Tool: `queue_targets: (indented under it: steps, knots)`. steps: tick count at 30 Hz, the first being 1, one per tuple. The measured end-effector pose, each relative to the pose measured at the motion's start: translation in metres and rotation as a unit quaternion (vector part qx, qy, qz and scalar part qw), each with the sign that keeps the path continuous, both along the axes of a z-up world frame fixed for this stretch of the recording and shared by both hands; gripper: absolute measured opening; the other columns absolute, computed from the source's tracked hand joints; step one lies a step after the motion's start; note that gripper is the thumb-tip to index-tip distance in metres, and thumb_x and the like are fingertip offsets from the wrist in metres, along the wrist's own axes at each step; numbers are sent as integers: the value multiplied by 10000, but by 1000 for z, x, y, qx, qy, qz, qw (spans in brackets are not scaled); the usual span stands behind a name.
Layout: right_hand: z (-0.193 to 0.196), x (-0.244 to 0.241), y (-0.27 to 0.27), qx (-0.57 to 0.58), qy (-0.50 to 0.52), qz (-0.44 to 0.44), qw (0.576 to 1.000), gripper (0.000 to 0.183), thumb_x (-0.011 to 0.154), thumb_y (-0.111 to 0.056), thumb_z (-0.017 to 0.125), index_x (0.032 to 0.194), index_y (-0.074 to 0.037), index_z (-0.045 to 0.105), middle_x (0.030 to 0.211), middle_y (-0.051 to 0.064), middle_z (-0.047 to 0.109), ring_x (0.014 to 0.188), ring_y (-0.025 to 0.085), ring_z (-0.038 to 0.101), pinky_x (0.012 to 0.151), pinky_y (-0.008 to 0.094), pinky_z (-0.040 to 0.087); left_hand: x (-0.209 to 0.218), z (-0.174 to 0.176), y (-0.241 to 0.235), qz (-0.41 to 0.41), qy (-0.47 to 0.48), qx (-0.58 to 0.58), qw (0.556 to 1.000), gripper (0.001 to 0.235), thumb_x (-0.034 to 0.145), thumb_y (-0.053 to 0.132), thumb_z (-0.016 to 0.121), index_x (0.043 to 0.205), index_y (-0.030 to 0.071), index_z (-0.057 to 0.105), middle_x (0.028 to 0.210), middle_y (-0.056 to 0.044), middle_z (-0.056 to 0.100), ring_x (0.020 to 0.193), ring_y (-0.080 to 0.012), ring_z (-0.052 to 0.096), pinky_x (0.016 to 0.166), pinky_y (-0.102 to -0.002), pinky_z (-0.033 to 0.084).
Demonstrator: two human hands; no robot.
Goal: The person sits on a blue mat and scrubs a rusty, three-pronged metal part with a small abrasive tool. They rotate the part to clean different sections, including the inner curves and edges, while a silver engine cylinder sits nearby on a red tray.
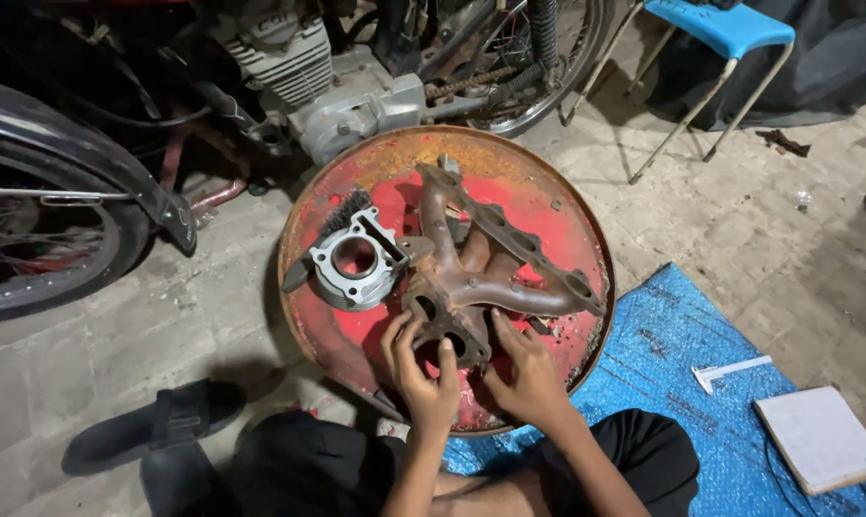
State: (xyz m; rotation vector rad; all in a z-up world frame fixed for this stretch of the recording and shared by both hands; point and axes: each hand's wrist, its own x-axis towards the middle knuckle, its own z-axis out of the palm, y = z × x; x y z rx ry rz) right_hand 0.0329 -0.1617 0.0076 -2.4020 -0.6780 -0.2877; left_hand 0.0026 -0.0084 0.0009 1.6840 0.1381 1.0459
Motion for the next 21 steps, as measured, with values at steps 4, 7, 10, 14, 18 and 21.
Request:
queue_targets:
  steps: [4,7,10,14,18,21]
  knots:
    - [3,-18,8,-26,42,-27,998,823,718,-182,692,1493,-35,460,1282,212,691,603,292,704,581,370,590,-2,8,2,-6,7,9,1000,493,856,138,649,1305,-23,526,1396,-227,468,1249,-386,529,1075,-482,448]
    - [-3,-18,7,-26,75,-11,997,900,687,-155,701,1519,-27,384,1556,175,478,963,359,749,772,386,609,0,9,0,-34,16,-4,999,567,867,180,648,1383,8,486,1448,-239,417,1288,-411,495,1082,-480,438]
    - [-12,-5,6,-38,82,-18,996,958,654,-133,673,1553,-86,346,1589,119,453,791,342,753,684,381,610,-3,2,0,-43,20,-7,999,584,857,148,642,1395,0,469,1471,-260,391,1308,-423,481,1099,-485,426]
    - [-8,4,11,-30,23,-16,999,837,700,-153,707,1493,-58,457,1511,179,530,853,355,750,692,390,603,-1,7,1,-57,5,12,998,689,822,226,720,1417,3,455,1529,-281,330,1357,-469,448,1102,-506,431]
    - [4,-17,15,-3,41,-18,999,815,687,-133,728,1456,-19,485,1517,140,543,1047,324,755,785,369,618,-3,2,0,-72,23,14,997,853,749,309,798,1457,16,422,1577,-282,256,1432,-481,354,1145,-524,373]
    - [6,-11,13,-16,30,-22,999,783,699,-119,707,1458,-84,516,1442,72,628,573,181,698,583,306,585,-3,7,3,-91,12,-9,996,854,739,284,810,1437,-12,418,1567,-296,247,1416,-490,362,1146,-538,373]
